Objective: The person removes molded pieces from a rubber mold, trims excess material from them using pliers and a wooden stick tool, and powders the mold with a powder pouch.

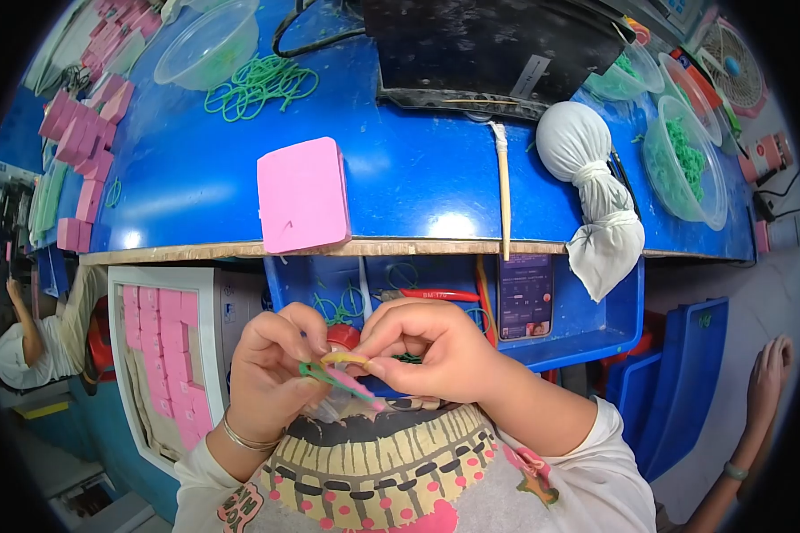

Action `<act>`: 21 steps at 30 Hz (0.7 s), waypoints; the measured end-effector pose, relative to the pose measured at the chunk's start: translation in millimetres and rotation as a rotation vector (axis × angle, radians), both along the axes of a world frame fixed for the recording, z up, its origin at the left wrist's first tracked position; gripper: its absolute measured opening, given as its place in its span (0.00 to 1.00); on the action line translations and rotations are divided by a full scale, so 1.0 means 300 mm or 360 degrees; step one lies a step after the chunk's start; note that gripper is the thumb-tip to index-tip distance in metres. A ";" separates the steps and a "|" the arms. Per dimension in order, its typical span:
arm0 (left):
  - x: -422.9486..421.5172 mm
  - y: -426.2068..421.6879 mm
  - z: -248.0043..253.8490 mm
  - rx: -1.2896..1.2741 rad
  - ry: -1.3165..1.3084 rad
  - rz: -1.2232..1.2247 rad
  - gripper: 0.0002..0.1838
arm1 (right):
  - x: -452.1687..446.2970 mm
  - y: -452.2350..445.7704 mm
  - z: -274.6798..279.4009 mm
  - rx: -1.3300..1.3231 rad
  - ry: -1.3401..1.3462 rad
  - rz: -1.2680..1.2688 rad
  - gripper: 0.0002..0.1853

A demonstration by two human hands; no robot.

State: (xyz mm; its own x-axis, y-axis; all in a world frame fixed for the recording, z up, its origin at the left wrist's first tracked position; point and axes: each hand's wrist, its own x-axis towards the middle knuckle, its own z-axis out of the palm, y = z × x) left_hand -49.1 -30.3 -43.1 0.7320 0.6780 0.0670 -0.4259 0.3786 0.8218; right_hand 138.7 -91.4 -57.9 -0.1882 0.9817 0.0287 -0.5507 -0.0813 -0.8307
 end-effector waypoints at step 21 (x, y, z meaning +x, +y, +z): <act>0.008 -0.012 0.012 -0.0478 0.0370 0.0121 0.08 | -0.037 -0.020 0.001 -0.0235 -0.0308 -0.0138 0.07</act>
